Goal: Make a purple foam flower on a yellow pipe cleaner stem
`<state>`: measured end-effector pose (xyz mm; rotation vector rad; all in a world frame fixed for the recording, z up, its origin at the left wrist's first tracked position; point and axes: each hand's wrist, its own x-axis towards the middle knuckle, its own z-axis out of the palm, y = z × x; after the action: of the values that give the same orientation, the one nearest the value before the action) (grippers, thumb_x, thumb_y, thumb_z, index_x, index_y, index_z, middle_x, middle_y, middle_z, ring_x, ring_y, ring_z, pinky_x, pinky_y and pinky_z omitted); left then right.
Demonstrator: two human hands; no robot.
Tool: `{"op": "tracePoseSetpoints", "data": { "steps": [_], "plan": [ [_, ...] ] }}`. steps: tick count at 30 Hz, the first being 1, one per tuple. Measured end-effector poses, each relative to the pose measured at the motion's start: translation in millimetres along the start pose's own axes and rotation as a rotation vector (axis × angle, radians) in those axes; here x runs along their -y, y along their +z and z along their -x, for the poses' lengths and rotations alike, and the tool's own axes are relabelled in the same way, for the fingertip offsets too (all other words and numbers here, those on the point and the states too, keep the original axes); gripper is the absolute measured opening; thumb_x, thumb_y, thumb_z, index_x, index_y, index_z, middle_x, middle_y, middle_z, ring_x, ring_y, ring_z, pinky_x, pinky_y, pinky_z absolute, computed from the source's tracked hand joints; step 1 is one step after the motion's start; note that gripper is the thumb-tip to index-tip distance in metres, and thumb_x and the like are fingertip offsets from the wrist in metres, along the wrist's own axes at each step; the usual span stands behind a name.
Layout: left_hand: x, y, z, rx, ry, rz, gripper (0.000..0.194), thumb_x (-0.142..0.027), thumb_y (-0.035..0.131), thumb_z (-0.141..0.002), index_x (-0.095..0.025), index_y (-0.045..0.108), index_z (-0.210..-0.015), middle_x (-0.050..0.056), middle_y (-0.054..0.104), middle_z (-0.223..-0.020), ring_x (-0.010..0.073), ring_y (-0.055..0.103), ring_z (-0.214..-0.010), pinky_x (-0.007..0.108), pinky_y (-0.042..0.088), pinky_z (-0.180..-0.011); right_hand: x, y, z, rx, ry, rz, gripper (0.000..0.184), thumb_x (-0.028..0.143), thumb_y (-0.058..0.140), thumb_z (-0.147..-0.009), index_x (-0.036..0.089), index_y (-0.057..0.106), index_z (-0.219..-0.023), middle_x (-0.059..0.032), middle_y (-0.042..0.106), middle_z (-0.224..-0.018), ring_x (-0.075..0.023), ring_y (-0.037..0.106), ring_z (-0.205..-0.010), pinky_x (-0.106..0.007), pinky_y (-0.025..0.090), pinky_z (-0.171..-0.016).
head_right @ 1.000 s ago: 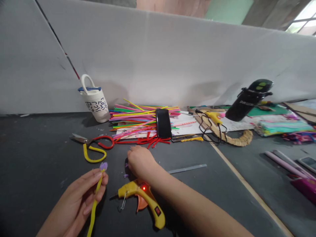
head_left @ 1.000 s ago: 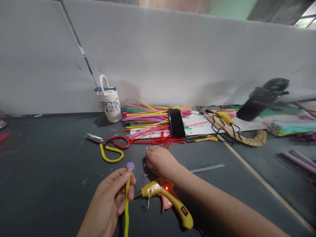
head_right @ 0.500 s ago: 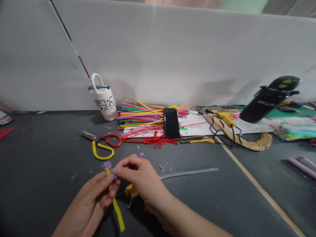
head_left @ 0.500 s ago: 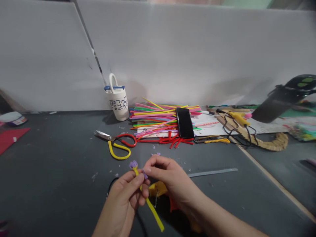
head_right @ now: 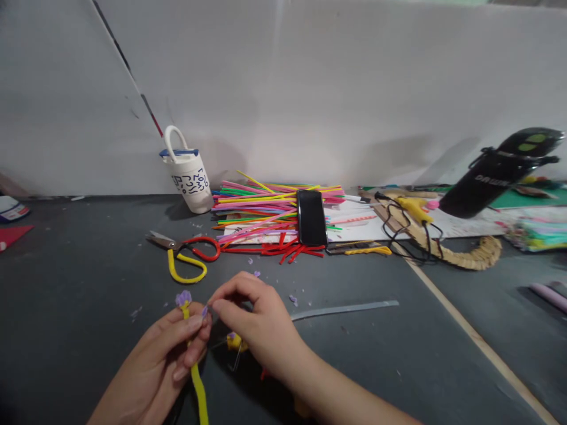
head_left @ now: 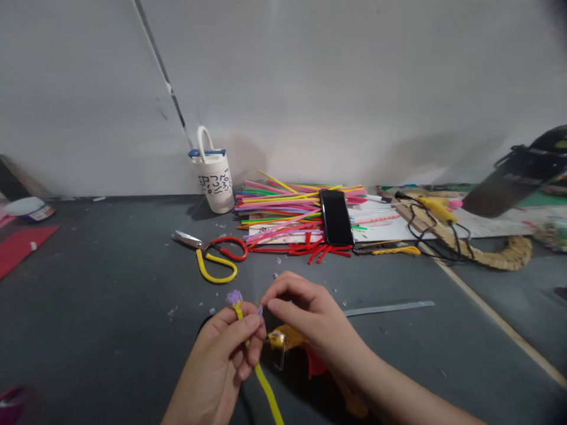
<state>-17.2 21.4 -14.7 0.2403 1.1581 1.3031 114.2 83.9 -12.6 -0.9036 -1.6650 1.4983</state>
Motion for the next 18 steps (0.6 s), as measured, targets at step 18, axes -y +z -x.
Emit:
{"op": "tracePoseSetpoints", "data": {
  "steps": [18],
  "plan": [
    [4, -1.5, 1, 0.106, -0.048, -0.146, 0.013, -0.021, 0.075, -0.061, -0.013, 0.064, -0.061, -0.003, 0.058, -0.051, 0.0005, 0.036, -0.036, 0.013, 0.021, -0.035, 13, -16, 0, 0.187, 0.152, -0.021, 0.007, 0.020, 0.062, -0.072, 0.018, 0.061, -0.065, 0.0018, 0.055, -0.069, -0.0127, 0.050, -0.068, -0.026, 0.039, -0.064]
  ]
}}
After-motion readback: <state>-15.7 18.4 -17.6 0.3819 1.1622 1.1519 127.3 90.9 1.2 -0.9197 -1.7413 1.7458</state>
